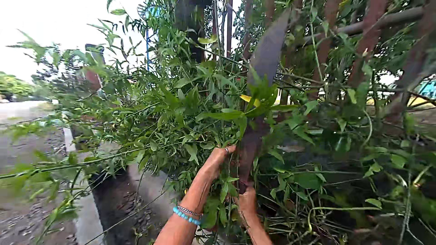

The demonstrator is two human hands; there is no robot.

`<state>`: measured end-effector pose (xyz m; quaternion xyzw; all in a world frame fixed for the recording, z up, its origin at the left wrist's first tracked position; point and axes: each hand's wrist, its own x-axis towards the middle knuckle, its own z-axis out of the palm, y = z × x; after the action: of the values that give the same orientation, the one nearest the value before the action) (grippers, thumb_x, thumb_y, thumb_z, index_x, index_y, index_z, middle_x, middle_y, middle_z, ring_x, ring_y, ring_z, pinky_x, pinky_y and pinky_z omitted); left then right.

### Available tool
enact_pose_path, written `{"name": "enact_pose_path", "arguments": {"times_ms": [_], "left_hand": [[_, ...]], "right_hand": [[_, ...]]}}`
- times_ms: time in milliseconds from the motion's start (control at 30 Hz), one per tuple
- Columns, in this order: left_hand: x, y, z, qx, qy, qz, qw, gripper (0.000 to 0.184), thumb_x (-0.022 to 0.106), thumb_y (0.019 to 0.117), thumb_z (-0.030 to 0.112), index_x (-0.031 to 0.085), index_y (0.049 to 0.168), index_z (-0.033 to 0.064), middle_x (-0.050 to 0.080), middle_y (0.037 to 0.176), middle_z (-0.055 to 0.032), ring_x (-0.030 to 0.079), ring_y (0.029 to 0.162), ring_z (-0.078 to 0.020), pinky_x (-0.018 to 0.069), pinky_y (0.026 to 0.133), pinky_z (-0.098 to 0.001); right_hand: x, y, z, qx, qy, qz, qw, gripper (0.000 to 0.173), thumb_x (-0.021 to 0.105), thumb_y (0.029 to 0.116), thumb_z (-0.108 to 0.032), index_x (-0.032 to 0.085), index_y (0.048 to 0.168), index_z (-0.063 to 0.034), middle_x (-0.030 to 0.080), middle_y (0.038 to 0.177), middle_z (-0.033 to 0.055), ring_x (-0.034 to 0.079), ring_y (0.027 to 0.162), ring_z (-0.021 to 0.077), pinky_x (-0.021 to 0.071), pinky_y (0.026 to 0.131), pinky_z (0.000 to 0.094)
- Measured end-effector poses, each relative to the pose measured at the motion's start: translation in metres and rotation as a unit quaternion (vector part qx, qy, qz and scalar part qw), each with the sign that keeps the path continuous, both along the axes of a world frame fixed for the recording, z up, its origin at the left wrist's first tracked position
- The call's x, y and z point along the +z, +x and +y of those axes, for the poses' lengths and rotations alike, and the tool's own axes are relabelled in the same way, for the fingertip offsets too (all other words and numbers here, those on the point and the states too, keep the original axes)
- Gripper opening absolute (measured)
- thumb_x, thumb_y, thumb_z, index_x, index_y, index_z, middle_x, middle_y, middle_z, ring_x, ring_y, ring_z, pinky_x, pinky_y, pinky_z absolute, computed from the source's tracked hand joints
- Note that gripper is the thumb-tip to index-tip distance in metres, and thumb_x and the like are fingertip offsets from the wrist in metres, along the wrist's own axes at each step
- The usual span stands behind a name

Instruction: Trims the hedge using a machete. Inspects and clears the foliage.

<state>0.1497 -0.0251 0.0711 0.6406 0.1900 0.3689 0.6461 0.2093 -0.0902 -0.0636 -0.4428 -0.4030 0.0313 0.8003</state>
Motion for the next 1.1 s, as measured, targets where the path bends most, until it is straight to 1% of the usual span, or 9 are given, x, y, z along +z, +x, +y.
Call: {"name": "enact_pose_path", "arguments": {"times_ms": [100,200,400,500,700,767,833,967,1100], "left_hand": [[-0.001,-0.002,-0.001,-0.031,0.008,-0.016,0.999,0.017,0.048,0.1075,0.014,0.059,0.101,0.0033,0.062,0.068,-0.0004,0.058,0.053,-0.0066,0.0514,0.051,-0.0204],[0.001,-0.005,-0.007,-0.071,0.048,-0.023,0.996,0.021,0.044,0.1089,0.014,0.062,0.108,0.0027,0.064,0.071,0.0005,0.059,0.056,-0.0053,0.0512,0.054,-0.0188],[-0.004,0.002,-0.011,-0.116,0.086,-0.033,0.989,0.023,0.046,0.1072,0.010,0.061,0.120,-0.0007,0.064,0.074,-0.0009,0.063,0.061,-0.0078,0.0552,0.060,-0.0209],[-0.006,0.007,-0.017,-0.104,0.093,-0.023,0.990,0.017,0.052,0.1038,0.005,0.060,0.118,-0.0020,0.062,0.075,-0.0011,0.062,0.063,-0.0082,0.0554,0.061,-0.0214],[-0.010,0.010,-0.014,-0.058,0.015,-0.087,0.994,0.015,0.041,0.1071,0.003,0.056,0.104,0.0017,0.043,0.058,0.0055,0.043,0.044,-0.0039,0.0454,0.047,-0.0181],[-0.009,0.000,-0.005,-0.082,-0.001,-0.118,0.990,0.018,0.039,0.1073,0.004,0.056,0.101,0.0036,0.041,0.055,0.0072,0.039,0.042,-0.0021,0.0413,0.044,-0.0164],[-0.005,-0.015,0.004,-0.112,-0.011,-0.129,0.985,0.022,0.036,0.1079,0.005,0.056,0.100,0.0055,0.040,0.053,0.0082,0.039,0.040,-0.0011,0.0409,0.043,-0.0154],[-0.011,-0.032,0.023,-0.161,-0.024,-0.167,0.972,0.030,0.029,0.1079,0.007,0.056,0.096,0.0090,0.042,0.052,0.0096,0.041,0.039,0.0003,0.0408,0.042,-0.0143],[-0.012,-0.033,0.025,-0.177,-0.054,-0.215,0.959,0.036,0.024,0.1090,0.010,0.057,0.094,0.0089,0.043,0.050,0.0098,0.041,0.037,0.0003,0.0404,0.041,-0.0140]], "right_hand": [[-0.004,0.002,0.005,-0.009,0.027,-0.014,0.999,0.034,0.075,0.0790,0.006,0.061,0.109,0.0145,0.072,0.088,0.0021,0.066,0.078,-0.0055,0.0568,0.076,0.0142],[0.002,0.000,0.005,0.020,0.011,0.068,0.997,0.024,0.070,0.0841,0.011,0.060,0.106,0.0109,0.069,0.074,0.0035,0.064,0.058,0.0035,0.0569,0.055,0.0204],[0.003,0.000,-0.002,0.024,0.010,0.132,0.991,0.023,0.066,0.0902,0.011,0.058,0.112,0.0120,0.068,0.081,0.0041,0.064,0.067,0.0024,0.0572,0.063,0.0190],[-0.002,0.004,0.000,0.035,0.000,0.156,0.987,0.015,0.062,0.0942,0.009,0.059,0.108,0.0107,0.069,0.074,0.0062,0.065,0.058,0.0073,0.0564,0.054,0.0228],[-0.003,0.007,-0.012,-0.043,-0.010,0.039,0.998,0.030,0.074,0.0803,0.005,0.063,0.107,0.0105,0.067,0.082,0.0010,0.062,0.068,-0.0024,0.0556,0.067,0.0172],[-0.003,0.019,-0.021,-0.024,-0.023,0.033,0.999,0.027,0.077,0.0798,-0.002,0.063,0.102,0.0044,0.065,0.069,-0.0020,0.058,0.050,0.0017,0.0539,0.050,0.0200],[-0.002,0.034,-0.034,-0.032,-0.041,0.004,0.999,0.030,0.078,0.0829,-0.008,0.063,0.106,0.0034,0.066,0.070,-0.0016,0.058,0.048,0.0040,0.0535,0.047,0.0217],[0.005,0.050,-0.058,-0.127,-0.090,-0.077,0.985,0.035,0.080,0.0847,-0.016,0.065,0.110,0.0029,0.065,0.079,-0.0012,0.059,0.057,0.0004,0.0544,0.055,0.0203],[-0.014,0.054,-0.080,-0.257,-0.108,-0.180,0.943,0.037,0.078,0.0852,-0.021,0.068,0.105,0.0082,0.070,0.081,0.0105,0.065,0.068,0.0089,0.0553,0.067,0.0279]]}}
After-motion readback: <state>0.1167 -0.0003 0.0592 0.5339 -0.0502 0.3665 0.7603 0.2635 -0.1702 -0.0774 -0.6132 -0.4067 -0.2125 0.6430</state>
